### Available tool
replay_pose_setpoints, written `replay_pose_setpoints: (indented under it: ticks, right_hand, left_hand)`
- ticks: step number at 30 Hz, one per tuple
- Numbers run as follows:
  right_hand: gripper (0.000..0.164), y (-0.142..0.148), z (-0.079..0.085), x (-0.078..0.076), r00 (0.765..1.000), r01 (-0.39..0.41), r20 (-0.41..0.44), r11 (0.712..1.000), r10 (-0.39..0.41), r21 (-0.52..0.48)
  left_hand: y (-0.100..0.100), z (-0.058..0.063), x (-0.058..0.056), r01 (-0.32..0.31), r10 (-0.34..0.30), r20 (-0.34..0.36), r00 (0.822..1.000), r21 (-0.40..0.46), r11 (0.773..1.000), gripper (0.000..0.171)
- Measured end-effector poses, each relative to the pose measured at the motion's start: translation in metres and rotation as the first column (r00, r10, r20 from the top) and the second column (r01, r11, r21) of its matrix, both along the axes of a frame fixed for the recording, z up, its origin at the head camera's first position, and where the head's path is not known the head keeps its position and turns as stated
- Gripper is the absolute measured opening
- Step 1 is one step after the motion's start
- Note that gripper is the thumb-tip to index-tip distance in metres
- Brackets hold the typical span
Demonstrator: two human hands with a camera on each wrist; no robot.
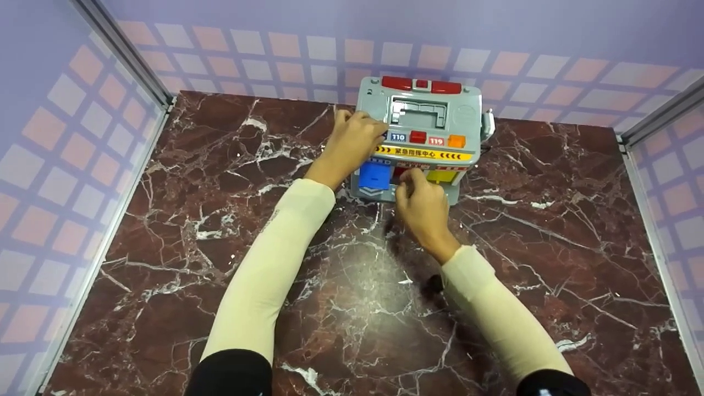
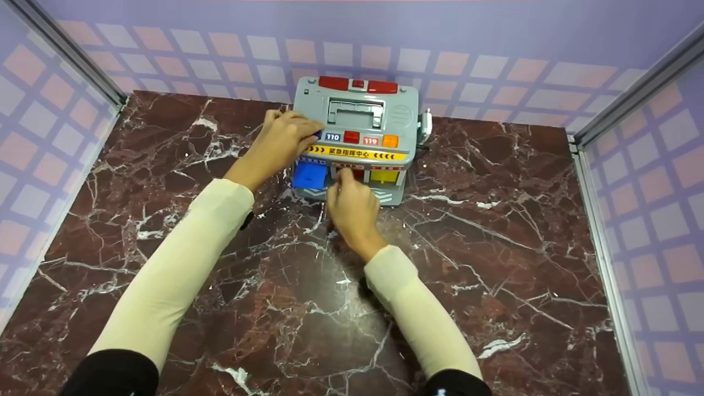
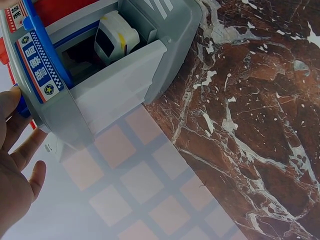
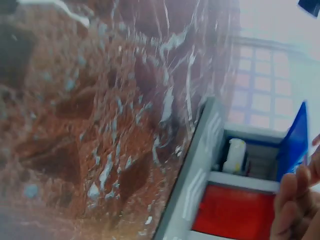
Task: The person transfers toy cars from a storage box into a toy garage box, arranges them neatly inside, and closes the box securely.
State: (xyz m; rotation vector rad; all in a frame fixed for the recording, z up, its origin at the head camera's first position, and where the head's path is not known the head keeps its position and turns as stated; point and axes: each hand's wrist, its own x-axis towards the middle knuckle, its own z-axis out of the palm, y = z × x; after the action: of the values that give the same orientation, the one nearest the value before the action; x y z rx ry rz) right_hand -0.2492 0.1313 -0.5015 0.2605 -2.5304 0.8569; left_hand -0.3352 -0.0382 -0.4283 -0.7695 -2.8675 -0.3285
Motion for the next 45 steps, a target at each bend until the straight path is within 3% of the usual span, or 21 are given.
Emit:
replay_pose_setpoints:
  ticks: [3,5,7,11,15,20,25,32,38,42,45]
  right_hand:
    - [0.023,-0.002,0.0,0.008,0.984,-0.117,-0.124,0.987,0.131,0.113]
    - [0.03,-0.004,-0.003,0.01,0.969,-0.165,-0.149,0.966,0.197,0.201]
    - [0.034,-0.006,-0.006,0.012,0.969,-0.176,-0.124,0.948,0.215,0.267]
    - [0.039,-0.007,-0.015,0.008,0.984,-0.172,0.019,0.923,0.176,0.345]
    - [0.046,-0.007,-0.024,0.0,0.978,-0.184,0.169,0.899,0.126,0.397]
    - [0.047,-0.003,-0.03,-0.008,0.969,-0.181,0.233,0.873,0.08,0.453]
    - [0.044,-0.003,-0.033,-0.012,0.977,-0.152,0.206,0.862,0.057,0.484]
    - [0.046,-0.004,-0.035,-0.015,0.985,-0.13,0.167,0.819,0.042,0.559]
    - [0.043,-0.008,-0.037,-0.017,0.993,-0.102,0.109,0.81,0.047,0.577]
    - [0.043,-0.013,-0.04,-0.018,0.998,-0.064,0.033,0.781,0.055,0.621]
    - [0.041,-0.018,-0.041,-0.018,0.997,-0.071,0.041,0.754,0.058,0.653]
  left_hand:
    - [-0.001,-0.002,0.0,-0.002,0.002,0.0,1.0,-0.003,1.0,0.027]
    - [-0.002,-0.003,-0.001,-0.002,0.002,0.001,1.0,0.001,1.0,0.026]
    - [-0.002,-0.004,-0.001,-0.001,0.001,0.002,1.0,0.005,1.0,0.025]
    - [-0.003,-0.005,-0.002,-0.006,0.006,0.002,1.0,-0.008,1.0,0.025]
    - [-0.002,-0.006,-0.004,-0.012,0.013,0.015,1.0,-0.03,0.999,0.026]
    - [-0.001,-0.004,-0.004,-0.008,0.01,0.033,0.999,-0.047,0.999,0.028]
    - [-0.002,-0.001,-0.005,0.011,-0.01,0.028,1.0,-0.029,1.0,0.028]
    - [-0.004,0.005,-0.007,0.033,-0.033,0.032,0.999,-0.005,0.999,0.025]
    - [-0.005,0.008,-0.007,0.041,-0.04,0.033,0.999,-0.022,0.999,0.026]
    - [-0.006,0.008,-0.007,0.056,-0.056,0.017,0.998,-0.023,0.998,0.024]
    - [-0.005,0.007,-0.006,0.066,-0.065,0.014,0.998,-0.024,0.998,0.023]
